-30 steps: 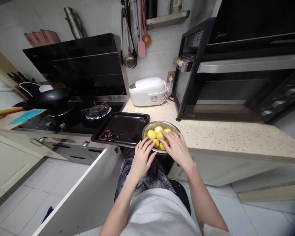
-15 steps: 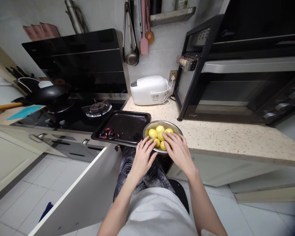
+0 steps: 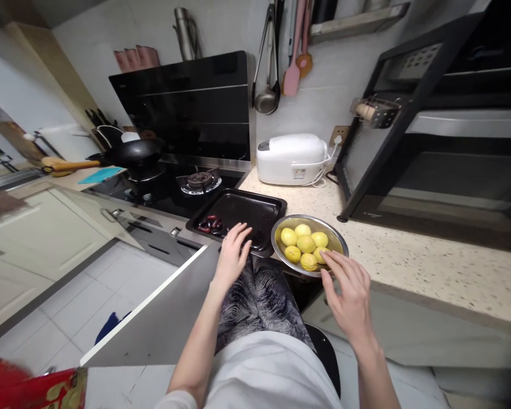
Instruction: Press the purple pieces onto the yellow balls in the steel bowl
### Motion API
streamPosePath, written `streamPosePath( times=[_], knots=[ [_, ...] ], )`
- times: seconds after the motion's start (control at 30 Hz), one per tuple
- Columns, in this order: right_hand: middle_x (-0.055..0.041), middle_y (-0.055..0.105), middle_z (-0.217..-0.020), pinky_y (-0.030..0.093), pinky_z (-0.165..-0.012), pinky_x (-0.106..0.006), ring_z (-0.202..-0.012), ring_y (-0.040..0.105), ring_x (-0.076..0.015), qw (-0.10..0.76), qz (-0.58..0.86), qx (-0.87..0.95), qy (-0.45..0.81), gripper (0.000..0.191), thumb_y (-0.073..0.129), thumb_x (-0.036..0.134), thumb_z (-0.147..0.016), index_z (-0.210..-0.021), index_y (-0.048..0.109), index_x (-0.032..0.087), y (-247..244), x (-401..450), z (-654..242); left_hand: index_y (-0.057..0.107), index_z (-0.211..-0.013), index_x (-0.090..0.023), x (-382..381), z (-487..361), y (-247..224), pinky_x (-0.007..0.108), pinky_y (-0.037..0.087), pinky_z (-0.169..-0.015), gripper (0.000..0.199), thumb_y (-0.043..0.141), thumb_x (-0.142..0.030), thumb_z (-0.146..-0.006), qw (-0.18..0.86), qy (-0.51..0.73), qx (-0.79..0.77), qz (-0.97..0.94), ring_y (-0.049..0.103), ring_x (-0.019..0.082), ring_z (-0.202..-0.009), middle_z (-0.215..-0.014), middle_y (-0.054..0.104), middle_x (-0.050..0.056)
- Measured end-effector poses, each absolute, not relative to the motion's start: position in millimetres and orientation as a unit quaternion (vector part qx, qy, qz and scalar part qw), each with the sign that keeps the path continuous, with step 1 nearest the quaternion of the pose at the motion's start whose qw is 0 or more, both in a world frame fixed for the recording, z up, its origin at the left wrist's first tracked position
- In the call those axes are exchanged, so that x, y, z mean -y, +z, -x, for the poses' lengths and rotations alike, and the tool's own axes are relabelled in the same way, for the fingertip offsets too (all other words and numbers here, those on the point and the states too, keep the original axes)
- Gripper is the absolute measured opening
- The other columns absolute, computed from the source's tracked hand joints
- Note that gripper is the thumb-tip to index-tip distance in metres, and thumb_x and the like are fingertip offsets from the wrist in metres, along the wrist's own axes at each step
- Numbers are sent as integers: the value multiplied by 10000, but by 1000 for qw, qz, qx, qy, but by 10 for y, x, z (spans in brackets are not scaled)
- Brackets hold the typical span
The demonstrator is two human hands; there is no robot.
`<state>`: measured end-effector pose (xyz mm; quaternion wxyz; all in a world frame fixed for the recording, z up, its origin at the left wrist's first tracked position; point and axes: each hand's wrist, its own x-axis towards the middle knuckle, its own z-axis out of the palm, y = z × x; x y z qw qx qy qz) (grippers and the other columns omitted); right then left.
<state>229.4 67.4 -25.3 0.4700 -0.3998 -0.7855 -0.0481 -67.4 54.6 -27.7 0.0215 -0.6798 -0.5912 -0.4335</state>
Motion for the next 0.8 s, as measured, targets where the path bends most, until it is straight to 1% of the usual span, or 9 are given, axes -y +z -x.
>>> streamPosePath(
  times=[0.13,0.23,0.33,0.43,0.5,0.6,0.73,0.8],
  knots=[
    [-90,723,-1259,417,-1092,-490,-1186,663,-280,484,393,781,-46,344,563,248,-1021,-1353,645,284,-280,-639,-2281,589,-1396,-179,-695,1213,-257,511,398,-1212,396,517,-348,-1045,68,-373,663,646,500,307,-1434,-1480,575,174],
    [-90,728,-1232,430,-1075,-491,-1166,670,-284,487,387,782,-42,311,570,242,-1012,-1303,675,281,-284,-632,-2245,549,-1451,-158,-804,1514,-155,522,385,-1201,570,628,-467,-978,60,-278,726,626,447,362,-1468,-1545,511,214],
    [-88,731,-1223,440,-1071,-493,-1154,673,-282,489,380,784,-40,292,572,233,-1008,-1272,689,277,-292,-631,-2224,488,-1518,-183,-908,1690,-10,550,338,-1208,787,682,-623,-895,13,-182,779,601,389,400,-1504,-1609,438,228],
    [-84,731,-1217,451,-1062,-493,-1150,673,-281,487,384,783,-36,283,566,236,-1008,-1256,696,282,-302,-633,-2226,481,-1526,-232,-1009,1778,117,603,318,-1188,877,676,-730,-831,-43,-112,800,588,392,435,-1494,-1622,425,220],
    [-85,733,-1207,457,-1052,-487,-1147,671,-281,488,387,782,-36,266,567,236,-1009,-1235,702,275,-308,-636,-2235,525,-1486,-260,-1063,1805,169,625,323,-1170,856,677,-755,-804,-59,-87,796,596,419,447,-1464,-1584,470,207],
    [-89,734,-1195,461,-1042,-481,-1141,668,-279,488,386,782,-44,233,576,230,-1009,-1202,703,258,-311,-641,-2245,608,-1381,-294,-1105,1807,199,630,353,-1141,745,690,-743,-791,-60,-80,786,610,462,438,-1404,-1459,549,171],
    [-90,733,-1190,468,-1037,-482,-1140,667,-279,487,384,783,-36,226,577,230,-1006,-1188,709,257,-308,-638,-2222,670,-1219,-279,-1113,1773,170,634,413,-1072,539,724,-637,-820,-59,-99,773,624,505,413,-1311,-1321,556,151],
    [-86,735,-1185,473,-1037,-482,-1140,668,-277,489,385,783,-27,233,572,236,-1004,-1185,717,266,-304,-634,-2201,680,-1128,-255,-1126,1755,136,600,446,-1038,421,735,-550,-833,-65,-122,754,643,525,392,-1257,-1246,560,136]
  ],
)
